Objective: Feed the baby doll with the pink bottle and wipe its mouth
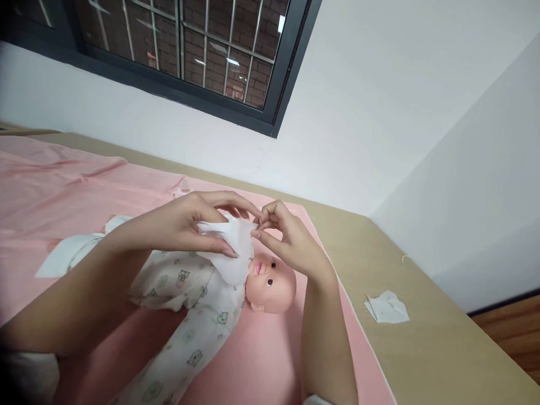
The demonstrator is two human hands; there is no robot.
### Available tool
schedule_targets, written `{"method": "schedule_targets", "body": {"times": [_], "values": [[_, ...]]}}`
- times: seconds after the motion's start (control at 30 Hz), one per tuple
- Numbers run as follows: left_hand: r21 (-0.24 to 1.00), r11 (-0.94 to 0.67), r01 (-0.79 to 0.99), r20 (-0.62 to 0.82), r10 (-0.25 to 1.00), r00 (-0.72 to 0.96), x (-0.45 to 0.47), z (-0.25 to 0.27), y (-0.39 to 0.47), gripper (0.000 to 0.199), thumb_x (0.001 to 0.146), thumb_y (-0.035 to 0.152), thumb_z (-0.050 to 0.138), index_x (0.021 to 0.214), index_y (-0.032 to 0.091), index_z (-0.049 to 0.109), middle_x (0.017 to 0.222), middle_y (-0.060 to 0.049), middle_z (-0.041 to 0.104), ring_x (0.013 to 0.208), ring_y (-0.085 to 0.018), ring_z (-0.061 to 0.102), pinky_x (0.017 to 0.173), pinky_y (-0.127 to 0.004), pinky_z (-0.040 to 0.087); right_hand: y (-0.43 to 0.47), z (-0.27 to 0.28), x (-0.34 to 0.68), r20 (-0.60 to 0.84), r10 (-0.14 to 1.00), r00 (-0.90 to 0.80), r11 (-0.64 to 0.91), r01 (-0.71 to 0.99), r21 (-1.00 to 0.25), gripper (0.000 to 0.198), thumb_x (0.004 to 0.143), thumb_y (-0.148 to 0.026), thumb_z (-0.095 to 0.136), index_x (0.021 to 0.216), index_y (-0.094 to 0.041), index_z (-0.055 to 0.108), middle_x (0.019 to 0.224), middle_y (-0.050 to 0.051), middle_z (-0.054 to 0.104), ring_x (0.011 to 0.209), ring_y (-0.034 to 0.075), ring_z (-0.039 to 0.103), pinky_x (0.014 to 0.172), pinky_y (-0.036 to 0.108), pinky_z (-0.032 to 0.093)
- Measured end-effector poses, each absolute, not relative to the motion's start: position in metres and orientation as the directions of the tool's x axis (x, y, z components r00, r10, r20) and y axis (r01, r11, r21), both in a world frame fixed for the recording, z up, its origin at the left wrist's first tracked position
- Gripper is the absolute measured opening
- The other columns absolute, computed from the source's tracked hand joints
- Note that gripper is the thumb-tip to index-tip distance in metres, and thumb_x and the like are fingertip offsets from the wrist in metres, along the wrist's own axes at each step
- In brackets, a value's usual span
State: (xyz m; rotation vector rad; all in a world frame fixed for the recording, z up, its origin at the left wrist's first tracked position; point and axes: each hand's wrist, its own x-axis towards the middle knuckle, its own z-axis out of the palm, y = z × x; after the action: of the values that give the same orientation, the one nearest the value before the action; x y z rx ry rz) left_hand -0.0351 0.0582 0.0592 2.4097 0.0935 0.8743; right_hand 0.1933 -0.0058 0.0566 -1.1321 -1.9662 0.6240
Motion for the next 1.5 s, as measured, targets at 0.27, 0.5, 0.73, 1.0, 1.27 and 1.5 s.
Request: {"method": "schedule_targets", "body": {"times": [0.27,0.5,0.73,1.0,1.27,1.5], "values": [[0.691,-0.723,0.012,0.336,0.336,0.880,-0.034,0.054,0.071,0.021,0.083,0.035,0.072,0.076,0.016,0.069,0.076,0.000,0.064,0.072,-0.013,0.059,0.066,-0.024,0.044,0.034,0.039,0.226,0.266,0.949,-0.170,0.315,0.476,-0.821,0.029,0.087,-0.047,0.065,0.083,-0.021,0.053,0.090,0.004,0.067,0.090,0.018,0.065,0.090,0.037,0.050],[0.578,-0.808,0.114,0.217,0.286,0.933,-0.020,0.040,0.085,0.034,0.085,0.035,0.066,0.065,0.016,0.047,0.063,0.005,0.045,0.059,-0.009,0.042,0.055,-0.024,0.031,0.091,-0.038,0.289,0.191,0.968,0.164,0.121,0.362,-0.924,0.040,0.069,-0.053,0.075,0.075,-0.021,0.052,0.079,0.002,0.064,0.080,0.016,0.064,0.085,0.035,0.051],[0.465,-0.872,0.153,0.098,0.223,0.970,-0.002,0.020,0.094,0.036,0.090,0.040,0.058,0.067,0.018,0.042,0.064,0.003,0.046,0.062,-0.013,0.045,0.062,-0.027,0.032,0.108,-0.116,0.316,0.209,0.890,0.404,-0.012,0.481,-0.877,0.037,0.061,-0.049,0.074,0.071,-0.020,0.053,0.067,-0.001,0.058,0.068,0.015,0.054,0.068,0.031,0.045],[0.426,-0.886,0.182,0.044,0.221,0.974,0.008,0.011,0.089,0.028,0.088,0.032,0.055,0.068,0.019,0.041,0.067,0.001,0.047,0.061,-0.014,0.043,0.056,-0.028,0.029,0.116,-0.131,0.321,0.221,0.905,0.364,0.017,0.488,-0.873,0.026,0.065,-0.034,0.072,0.080,-0.020,0.056,0.084,0.004,0.068,0.080,0.017,0.062,0.080,0.032,0.051],[0.470,-0.865,0.177,0.011,0.206,0.979,0.011,0.009,0.082,0.017,0.090,0.030,0.052,0.077,0.018,0.052,0.077,0.000,0.057,0.070,-0.015,0.050,0.061,-0.027,0.033,0.120,-0.139,0.326,0.229,0.932,0.281,0.020,0.590,-0.807,0.016,0.073,-0.027,0.060,0.086,-0.018,0.062,0.095,0.006,0.070,0.085,0.017,0.063,0.085,0.033,0.051],[0.501,-0.855,0.138,0.032,0.178,0.984,0.013,0.009,0.081,0.015,0.088,0.025,0.053,0.076,0.018,0.054,0.077,0.000,0.058,0.069,-0.015,0.051,0.061,-0.027,0.034,0.117,-0.134,0.324,0.219,0.935,0.278,-0.002,0.622,-0.783,0.015,0.076,-0.022,0.053,0.085,-0.018,0.064,0.094,0.006,0.072,0.085,0.016,0.063,0.088,0.032,0.051]]}}
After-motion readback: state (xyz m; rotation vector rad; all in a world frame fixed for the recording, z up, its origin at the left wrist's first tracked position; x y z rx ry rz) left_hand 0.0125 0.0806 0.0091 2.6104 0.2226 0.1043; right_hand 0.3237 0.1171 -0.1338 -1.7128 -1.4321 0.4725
